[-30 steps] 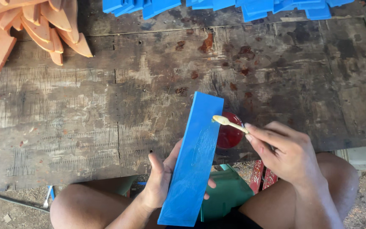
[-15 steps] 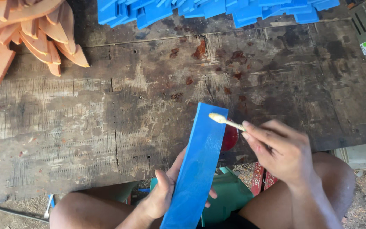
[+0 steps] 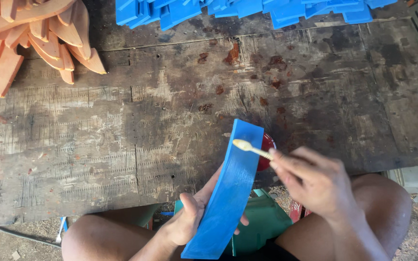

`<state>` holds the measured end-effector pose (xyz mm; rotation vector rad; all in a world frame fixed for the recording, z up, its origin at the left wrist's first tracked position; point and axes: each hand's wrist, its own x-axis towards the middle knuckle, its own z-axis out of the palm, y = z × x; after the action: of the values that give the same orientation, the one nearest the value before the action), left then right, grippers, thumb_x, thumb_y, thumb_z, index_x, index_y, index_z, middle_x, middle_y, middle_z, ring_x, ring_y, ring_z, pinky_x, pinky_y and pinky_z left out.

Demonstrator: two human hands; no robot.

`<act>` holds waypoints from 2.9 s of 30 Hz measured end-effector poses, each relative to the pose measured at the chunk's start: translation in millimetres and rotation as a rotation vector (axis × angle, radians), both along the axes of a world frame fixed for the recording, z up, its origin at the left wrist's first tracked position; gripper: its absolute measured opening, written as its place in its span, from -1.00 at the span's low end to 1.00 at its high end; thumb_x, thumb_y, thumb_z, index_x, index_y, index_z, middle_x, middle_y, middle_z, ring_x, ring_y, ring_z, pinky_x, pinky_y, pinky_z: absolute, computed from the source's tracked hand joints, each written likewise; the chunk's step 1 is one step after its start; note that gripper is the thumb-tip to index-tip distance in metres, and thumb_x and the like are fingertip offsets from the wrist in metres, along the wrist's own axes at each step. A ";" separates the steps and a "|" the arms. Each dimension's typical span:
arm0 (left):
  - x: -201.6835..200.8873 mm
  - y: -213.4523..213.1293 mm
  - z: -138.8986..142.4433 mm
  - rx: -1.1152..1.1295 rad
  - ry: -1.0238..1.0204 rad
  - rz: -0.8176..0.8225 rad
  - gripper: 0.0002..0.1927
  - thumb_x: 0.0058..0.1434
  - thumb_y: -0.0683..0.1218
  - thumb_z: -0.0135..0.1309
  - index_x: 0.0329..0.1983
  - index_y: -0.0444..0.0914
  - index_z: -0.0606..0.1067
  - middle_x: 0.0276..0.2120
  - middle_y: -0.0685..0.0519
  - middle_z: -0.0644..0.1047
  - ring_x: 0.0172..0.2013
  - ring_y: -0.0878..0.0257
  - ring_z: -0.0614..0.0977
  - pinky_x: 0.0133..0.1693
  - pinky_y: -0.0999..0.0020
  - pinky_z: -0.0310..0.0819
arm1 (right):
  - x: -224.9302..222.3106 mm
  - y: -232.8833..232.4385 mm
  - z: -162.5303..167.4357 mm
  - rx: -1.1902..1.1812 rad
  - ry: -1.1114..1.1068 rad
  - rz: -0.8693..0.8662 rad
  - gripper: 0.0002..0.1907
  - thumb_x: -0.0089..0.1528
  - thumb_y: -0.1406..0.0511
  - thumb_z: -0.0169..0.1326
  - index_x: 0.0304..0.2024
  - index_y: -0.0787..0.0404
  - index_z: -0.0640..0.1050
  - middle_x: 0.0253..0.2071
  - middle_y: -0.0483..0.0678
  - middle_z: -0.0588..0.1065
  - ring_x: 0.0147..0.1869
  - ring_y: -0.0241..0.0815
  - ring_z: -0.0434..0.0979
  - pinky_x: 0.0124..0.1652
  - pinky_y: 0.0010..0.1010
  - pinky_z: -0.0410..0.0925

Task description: The person uses a toothbrush to apply a red liquid finish to blue-painted wooden pieces. They repeatedly dip the toothbrush into a red cup and brush the liquid onto each piece, then place the finished pieces aside on the table.

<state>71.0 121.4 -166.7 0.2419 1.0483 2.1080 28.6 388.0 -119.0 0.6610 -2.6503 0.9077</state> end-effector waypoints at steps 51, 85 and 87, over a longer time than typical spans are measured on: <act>2.2 10.8 -28.4 0.117 -0.066 0.123 0.28 0.01 0.71 -0.43 0.64 -0.06 -0.30 0.20 -0.24 0.38 -0.02 -0.07 0.61 -0.02 -0.05 0.60 | -3.0 12.5 0.8 0.013 -0.021 -0.100 -0.69 0.16 0.36 0.30 -0.03 0.17 0.68 -0.39 -0.12 0.59 -0.52 -0.39 0.51 -0.57 -0.52 0.32; -16.5 -15.2 -14.0 0.069 -0.537 0.557 -0.15 0.23 0.38 -0.46 0.08 -0.41 0.43 -0.18 -0.23 0.59 -0.26 -0.19 0.68 -0.20 -0.09 0.63 | 38.7 -8.9 8.2 0.081 -0.823 -0.401 -0.71 0.24 0.25 0.15 0.02 0.03 0.64 -0.49 -0.10 0.54 -0.48 -0.24 0.58 -0.43 -0.31 0.45; -16.9 -14.6 -15.4 0.077 -0.507 0.550 -0.14 0.28 0.37 -0.49 0.12 -0.42 0.44 -0.18 -0.26 0.59 -0.22 -0.16 0.68 -0.15 -0.05 0.64 | 37.9 -5.4 6.3 -0.003 -0.968 -0.474 -0.74 0.27 0.23 0.13 0.01 0.03 0.63 -0.53 -0.08 0.55 -0.50 -0.22 0.59 -0.46 -0.30 0.47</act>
<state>54.1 106.8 -182.1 -0.5847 0.7769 2.4995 66.5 382.5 -112.8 -0.5769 -3.3356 1.2853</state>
